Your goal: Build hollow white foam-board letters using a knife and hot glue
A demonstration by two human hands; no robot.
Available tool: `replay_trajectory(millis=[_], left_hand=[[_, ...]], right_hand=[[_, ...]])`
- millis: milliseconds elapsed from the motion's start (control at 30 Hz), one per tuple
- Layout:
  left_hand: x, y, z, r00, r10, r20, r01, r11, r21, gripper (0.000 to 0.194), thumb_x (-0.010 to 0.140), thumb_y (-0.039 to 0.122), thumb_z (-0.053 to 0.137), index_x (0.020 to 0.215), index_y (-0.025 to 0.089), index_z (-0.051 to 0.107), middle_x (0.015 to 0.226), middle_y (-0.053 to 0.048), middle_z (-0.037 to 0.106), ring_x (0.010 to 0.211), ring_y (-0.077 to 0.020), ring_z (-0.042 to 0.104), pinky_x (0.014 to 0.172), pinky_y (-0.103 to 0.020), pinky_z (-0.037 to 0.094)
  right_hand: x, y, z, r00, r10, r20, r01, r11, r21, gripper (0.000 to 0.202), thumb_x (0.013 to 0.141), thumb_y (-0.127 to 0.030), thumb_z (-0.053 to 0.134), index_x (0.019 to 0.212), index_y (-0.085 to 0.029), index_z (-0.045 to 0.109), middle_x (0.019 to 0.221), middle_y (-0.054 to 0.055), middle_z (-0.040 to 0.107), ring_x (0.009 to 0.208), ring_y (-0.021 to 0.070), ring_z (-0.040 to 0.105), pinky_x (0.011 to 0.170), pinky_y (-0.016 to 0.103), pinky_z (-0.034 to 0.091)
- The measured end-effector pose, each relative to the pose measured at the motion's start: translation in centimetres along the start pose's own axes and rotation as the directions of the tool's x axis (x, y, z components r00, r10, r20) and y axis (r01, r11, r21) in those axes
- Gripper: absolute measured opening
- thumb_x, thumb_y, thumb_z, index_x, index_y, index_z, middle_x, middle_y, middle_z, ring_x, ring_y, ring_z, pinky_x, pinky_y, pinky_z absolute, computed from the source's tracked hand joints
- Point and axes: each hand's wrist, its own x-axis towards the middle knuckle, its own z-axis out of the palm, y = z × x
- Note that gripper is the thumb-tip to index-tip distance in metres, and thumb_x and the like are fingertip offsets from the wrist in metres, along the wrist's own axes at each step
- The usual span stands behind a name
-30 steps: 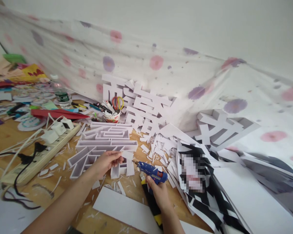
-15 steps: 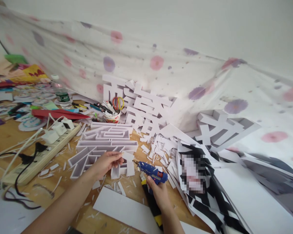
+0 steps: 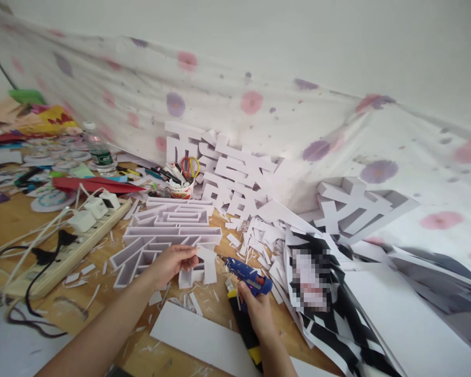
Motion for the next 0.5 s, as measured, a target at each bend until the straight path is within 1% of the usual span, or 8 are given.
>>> replay_trajectory(millis=[67,133,267,367,500], left_hand=[[0.0,0.0,0.0,1.0,0.009,-0.018,-0.009,0.999,-0.035,0.027,0.059,0.036,0.072,0.051,0.012,0.061,0.052,-0.001,0.055,0.05,-0.0077,0.044,0.049,-0.02,0.033],[0.0,0.0,0.3,0.998,0.002,-0.059,-0.008,0.994,-0.112,0.024,0.059,0.031,0.071,0.051,0.012,0.059,0.051,0.0,0.053,0.049,-0.0073,0.044,0.048,-0.02,0.033],[-0.4,0.2,1.2,0.988,-0.071,-0.136,0.029,0.956,-0.292,0.017,0.057,0.023,0.07,0.056,0.012,0.056,0.051,0.003,0.05,0.048,-0.0056,0.044,0.044,-0.017,0.033],[-0.7,0.4,1.8,0.981,-0.109,-0.158,0.048,0.936,-0.348,0.019,0.06,0.021,0.069,0.055,0.013,0.053,0.05,0.004,0.048,0.046,-0.0044,0.043,0.041,-0.016,0.032],[-1.0,0.4,2.4,0.972,-0.159,-0.172,0.081,0.917,-0.391,0.017,0.063,0.019,0.067,0.059,0.014,0.052,0.05,0.005,0.048,0.045,-0.0036,0.042,0.04,-0.014,0.032]], right_hand=[[0.0,0.0,0.0,0.999,0.04,0.016,-0.04,0.999,0.029,0.046,0.059,-0.062,0.066,0.058,-0.017,0.059,0.051,0.0,0.051,0.052,0.0132,0.047,0.049,0.025,0.043],[-0.1,0.0,0.1,0.998,0.057,0.012,-0.057,0.997,0.059,0.047,0.057,-0.062,0.067,0.056,-0.017,0.057,0.052,0.0,0.051,0.051,0.0126,0.046,0.05,0.026,0.044],[-0.1,0.1,0.1,0.998,0.064,-0.003,-0.063,0.995,0.073,0.045,0.055,-0.06,0.069,0.059,-0.017,0.059,0.053,0.0,0.053,0.054,0.0138,0.048,0.053,0.027,0.046],[-0.2,0.0,0.1,0.998,0.055,-0.013,-0.054,0.996,0.067,0.043,0.056,-0.059,0.069,0.06,-0.017,0.059,0.056,0.001,0.055,0.056,0.0147,0.05,0.056,0.028,0.046],[-0.2,-0.2,0.2,1.0,0.017,-0.01,-0.017,0.998,0.064,0.041,0.059,-0.057,0.067,0.061,-0.017,0.059,0.059,0.002,0.057,0.059,0.0159,0.052,0.057,0.028,0.047]])
